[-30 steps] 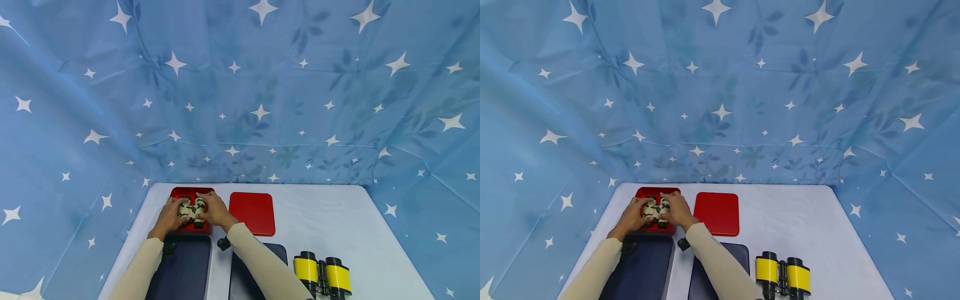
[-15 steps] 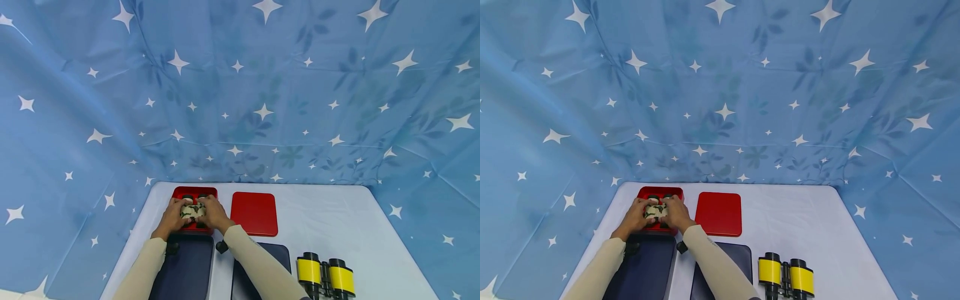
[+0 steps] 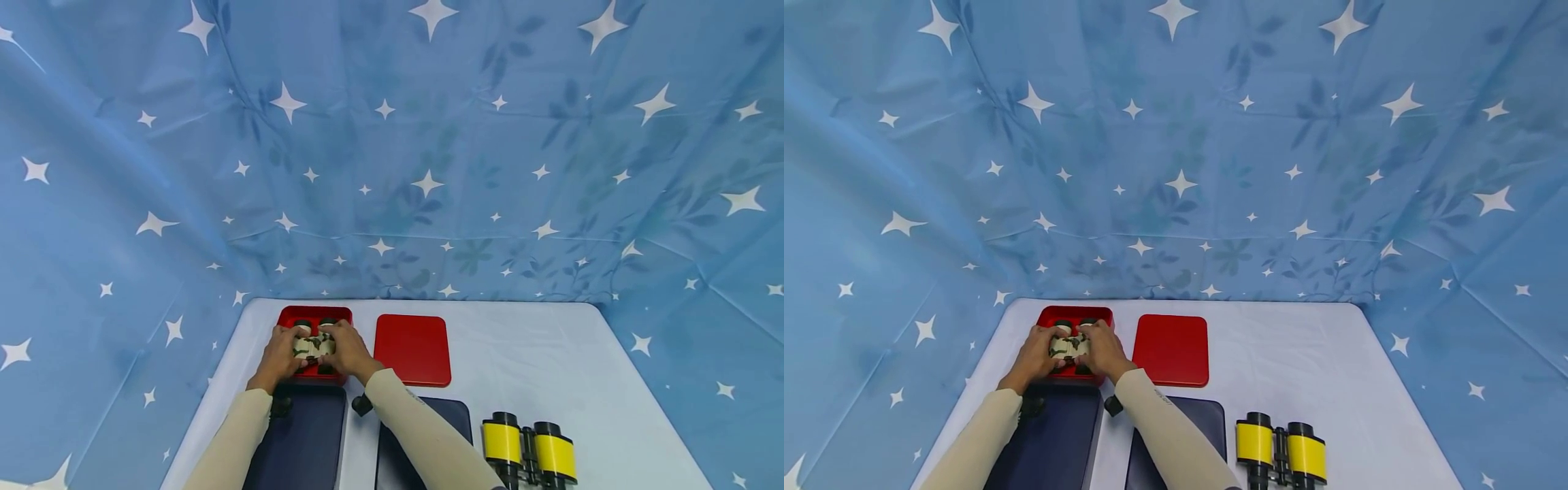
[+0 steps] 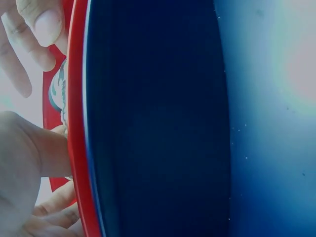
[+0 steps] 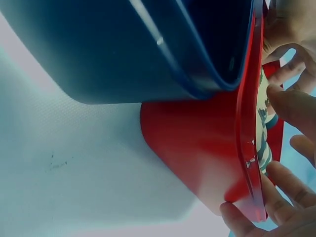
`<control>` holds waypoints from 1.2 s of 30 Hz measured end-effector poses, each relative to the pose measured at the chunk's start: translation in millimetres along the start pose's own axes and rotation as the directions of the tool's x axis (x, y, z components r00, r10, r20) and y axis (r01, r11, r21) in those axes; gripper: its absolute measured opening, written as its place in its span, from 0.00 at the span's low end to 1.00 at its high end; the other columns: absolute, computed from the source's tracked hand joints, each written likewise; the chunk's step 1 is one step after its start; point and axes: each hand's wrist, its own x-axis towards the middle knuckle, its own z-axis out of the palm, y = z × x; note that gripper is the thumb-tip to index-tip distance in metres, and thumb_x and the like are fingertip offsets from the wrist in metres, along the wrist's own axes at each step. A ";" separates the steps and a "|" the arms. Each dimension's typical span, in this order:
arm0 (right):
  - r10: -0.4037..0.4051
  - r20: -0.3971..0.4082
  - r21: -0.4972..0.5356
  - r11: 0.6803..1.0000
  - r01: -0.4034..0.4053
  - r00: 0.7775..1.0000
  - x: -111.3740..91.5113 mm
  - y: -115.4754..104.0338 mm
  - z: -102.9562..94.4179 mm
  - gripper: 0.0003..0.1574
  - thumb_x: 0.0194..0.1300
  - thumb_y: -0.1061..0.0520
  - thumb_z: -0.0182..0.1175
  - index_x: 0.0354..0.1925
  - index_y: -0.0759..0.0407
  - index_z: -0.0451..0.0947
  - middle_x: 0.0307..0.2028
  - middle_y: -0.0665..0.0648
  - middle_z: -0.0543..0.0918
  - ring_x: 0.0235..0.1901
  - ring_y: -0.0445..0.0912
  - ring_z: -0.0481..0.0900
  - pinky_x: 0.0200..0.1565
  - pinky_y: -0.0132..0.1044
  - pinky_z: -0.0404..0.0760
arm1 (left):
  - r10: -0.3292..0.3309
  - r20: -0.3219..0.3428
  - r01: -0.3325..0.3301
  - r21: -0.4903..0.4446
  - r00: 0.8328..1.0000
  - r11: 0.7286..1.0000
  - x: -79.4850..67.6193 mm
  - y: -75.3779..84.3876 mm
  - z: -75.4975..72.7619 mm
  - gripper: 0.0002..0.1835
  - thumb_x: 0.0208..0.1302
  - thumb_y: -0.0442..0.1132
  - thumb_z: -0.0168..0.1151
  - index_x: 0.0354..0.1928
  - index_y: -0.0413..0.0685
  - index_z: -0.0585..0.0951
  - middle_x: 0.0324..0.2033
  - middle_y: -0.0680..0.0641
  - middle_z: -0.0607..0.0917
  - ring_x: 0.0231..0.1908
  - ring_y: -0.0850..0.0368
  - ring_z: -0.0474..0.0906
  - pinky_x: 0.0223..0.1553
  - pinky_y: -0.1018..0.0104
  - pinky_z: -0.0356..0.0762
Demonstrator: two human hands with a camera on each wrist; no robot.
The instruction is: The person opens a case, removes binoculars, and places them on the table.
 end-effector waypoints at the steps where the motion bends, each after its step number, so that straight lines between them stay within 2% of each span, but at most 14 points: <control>1: -0.004 -0.001 -0.003 1.000 0.004 1.000 0.2 0.3 0.2 0.42 0.63 0.53 0.78 0.73 0.53 0.77 0.62 0.61 0.80 0.59 0.52 0.79 0.63 0.44 0.83 | -0.009 -0.003 0.009 -0.002 1.000 1.000 -0.3 -0.3 0.1 0.29 0.56 0.28 0.80 0.60 0.41 0.82 0.57 0.29 0.75 0.58 0.34 0.75 0.60 0.34 0.78; 7: -0.017 -0.013 -0.015 1.000 0.017 1.000 1.7 3.0 2.2 0.43 0.63 0.52 0.79 0.73 0.53 0.77 0.62 0.60 0.80 0.58 0.52 0.79 0.63 0.43 0.82 | -0.011 -0.041 0.011 -0.004 0.999 1.000 -1.9 -1.2 -2.9 0.29 0.54 0.28 0.81 0.59 0.41 0.82 0.58 0.29 0.76 0.60 0.33 0.72 0.56 0.35 0.79; 13: 0.018 -0.012 0.011 1.000 -0.018 1.000 1.4 2.9 1.3 0.43 0.64 0.50 0.78 0.74 0.50 0.76 0.63 0.60 0.78 0.59 0.51 0.79 0.61 0.43 0.83 | -0.011 -0.054 0.010 -0.028 0.998 1.000 -1.5 1.1 -8.0 0.29 0.56 0.29 0.80 0.61 0.43 0.81 0.59 0.30 0.74 0.60 0.35 0.71 0.58 0.36 0.78; 19: 0.036 -0.043 0.036 0.999 -0.035 0.998 2.7 2.1 -1.6 0.42 0.63 0.51 0.79 0.72 0.49 0.78 0.62 0.61 0.77 0.58 0.51 0.79 0.61 0.43 0.83 | -0.007 -0.071 0.004 -0.044 0.997 0.999 -0.8 5.1 -11.5 0.29 0.57 0.29 0.79 0.61 0.46 0.80 0.60 0.30 0.71 0.59 0.35 0.73 0.58 0.35 0.78; 24: 0.048 -0.070 0.076 0.996 -0.043 0.996 2.4 -0.9 -6.6 0.41 0.61 0.53 0.80 0.71 0.49 0.79 0.61 0.60 0.75 0.57 0.50 0.78 0.59 0.43 0.83 | -0.008 -0.085 0.003 -0.054 0.996 0.999 0.4 11.1 -14.2 0.29 0.57 0.30 0.80 0.61 0.47 0.81 0.60 0.31 0.70 0.56 0.36 0.74 0.56 0.37 0.79; 30: 0.054 -0.104 0.097 0.994 -0.044 0.993 1.6 -2.7 -12.5 0.40 0.59 0.55 0.81 0.69 0.47 0.81 0.60 0.60 0.75 0.54 0.49 0.77 0.53 0.41 0.83 | -0.019 -0.083 0.014 -0.061 0.996 0.998 0.0 19.8 -20.4 0.30 0.58 0.31 0.80 0.62 0.48 0.80 0.60 0.32 0.69 0.53 0.36 0.76 0.56 0.38 0.79; 36: 0.084 -0.154 0.110 0.992 -0.067 0.985 0.0 -4.3 -19.3 0.38 0.57 0.55 0.82 0.66 0.46 0.84 0.59 0.60 0.76 0.54 0.49 0.76 0.52 0.41 0.83 | -0.019 -0.090 0.012 -0.080 0.996 0.997 -0.3 31.1 -25.1 0.30 0.58 0.32 0.81 0.62 0.47 0.81 0.61 0.32 0.70 0.55 0.36 0.75 0.58 0.38 0.78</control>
